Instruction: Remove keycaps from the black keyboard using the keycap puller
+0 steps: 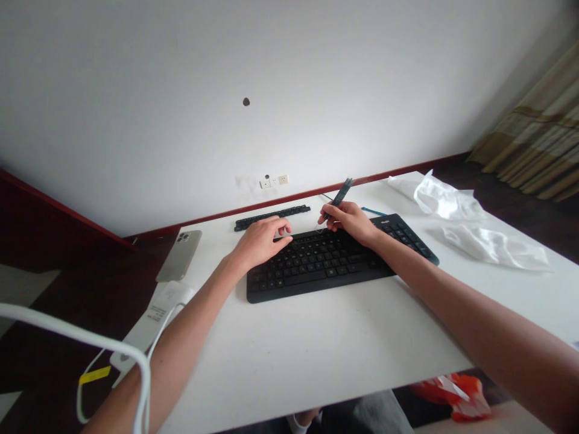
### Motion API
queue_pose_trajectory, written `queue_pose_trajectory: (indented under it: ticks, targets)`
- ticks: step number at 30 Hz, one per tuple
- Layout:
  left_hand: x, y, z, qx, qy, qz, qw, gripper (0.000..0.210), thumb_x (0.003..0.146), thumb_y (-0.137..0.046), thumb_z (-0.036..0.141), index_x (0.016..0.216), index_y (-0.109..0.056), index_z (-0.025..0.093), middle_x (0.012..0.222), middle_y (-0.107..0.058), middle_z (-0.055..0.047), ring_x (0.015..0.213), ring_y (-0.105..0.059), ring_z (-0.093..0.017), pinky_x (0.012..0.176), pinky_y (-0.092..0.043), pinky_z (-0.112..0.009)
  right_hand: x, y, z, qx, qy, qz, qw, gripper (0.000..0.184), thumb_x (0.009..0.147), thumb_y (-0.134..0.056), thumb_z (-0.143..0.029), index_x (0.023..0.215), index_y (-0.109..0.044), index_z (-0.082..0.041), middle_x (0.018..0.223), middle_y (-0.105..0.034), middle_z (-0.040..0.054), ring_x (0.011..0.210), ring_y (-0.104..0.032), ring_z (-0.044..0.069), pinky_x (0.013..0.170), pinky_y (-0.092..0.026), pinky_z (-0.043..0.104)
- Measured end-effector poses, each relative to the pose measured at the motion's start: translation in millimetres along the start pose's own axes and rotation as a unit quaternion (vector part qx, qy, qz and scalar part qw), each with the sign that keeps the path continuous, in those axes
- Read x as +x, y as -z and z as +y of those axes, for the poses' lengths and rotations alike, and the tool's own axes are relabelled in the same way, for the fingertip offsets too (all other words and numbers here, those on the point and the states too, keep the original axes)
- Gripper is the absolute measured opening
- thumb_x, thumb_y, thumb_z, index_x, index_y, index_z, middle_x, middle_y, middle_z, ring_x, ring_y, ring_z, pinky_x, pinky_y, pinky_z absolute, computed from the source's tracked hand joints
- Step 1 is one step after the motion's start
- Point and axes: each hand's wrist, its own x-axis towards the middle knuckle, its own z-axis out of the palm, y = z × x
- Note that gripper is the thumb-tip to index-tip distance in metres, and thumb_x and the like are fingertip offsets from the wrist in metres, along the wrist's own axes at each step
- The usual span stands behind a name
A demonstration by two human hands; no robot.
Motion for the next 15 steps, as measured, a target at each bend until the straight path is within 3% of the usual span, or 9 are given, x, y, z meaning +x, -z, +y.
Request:
queue_pose_trajectory:
  ticks: [3, 6, 10, 15]
  targets:
    - [0.9, 4.9, -1.9, -0.025, -0.083, -0.047, 0.995, 0.032, 0.095, -0.058, 0.014, 0.119, -0.070, 0.030, 0.122, -0.072, 0.000, 0.109, -0.066, -0.019, 0.096, -0.050, -0.034, 0.3, 0.1, 0.1, 0.000, -0.002, 0.002, 1.000, 0.041, 0.087, -0.074, -0.055, 0.084, -0.071, -0.014, 0.085, -0.078, 0.0108, 0.058, -0.060, 0.011, 0.056, -0.052, 0.024]
    - [1.0, 2.9, -0.1, -0.033, -0.121, -0.091, 0.988, 0.035, 0.095, -0.056, 0.011, 0.119, -0.071, 0.031, 0.127, -0.071, 0.001, 0.117, -0.064, -0.020, 0.105, -0.048, -0.037, 0.7, 0.4, 0.9, 0.002, 0.001, 0.003, 1.000, 0.041, 0.088, -0.073, -0.054, 0.084, -0.071, -0.013, 0.086, -0.078, 0.0108, 0.059, -0.060, 0.011, 0.056, -0.052, 0.024]
    - [0.9, -1.6, 1.1, -0.015, -0.122, -0.099, 0.987, 0.023, 0.096, -0.060, 0.016, 0.109, -0.075, 0.028, 0.115, -0.075, 0.001, 0.109, -0.067, -0.020, 0.099, -0.050, -0.036, 0.7, 0.8, 1.5, 0.000, 0.004, 0.000, 1.000, 0.041, 0.088, -0.073, -0.054, 0.083, -0.072, -0.013, 0.086, -0.078, 0.0113, 0.059, -0.060, 0.012, 0.056, -0.052, 0.024]
    - [0.0, -2.2, -2.5, 0.012, -0.062, -0.073, 0.995, 0.015, 0.091, -0.068, 0.020, 0.103, -0.074, 0.026, 0.104, -0.077, 0.001, 0.094, -0.069, -0.019, 0.082, -0.051, -0.032, 0.3, 0.0, 0.8, -0.006, 0.004, -0.003, 1.000, 0.042, 0.088, -0.073, -0.055, 0.083, -0.072, -0.013, 0.087, -0.078, 0.0118, 0.059, -0.059, 0.012, 0.056, -0.052, 0.025]
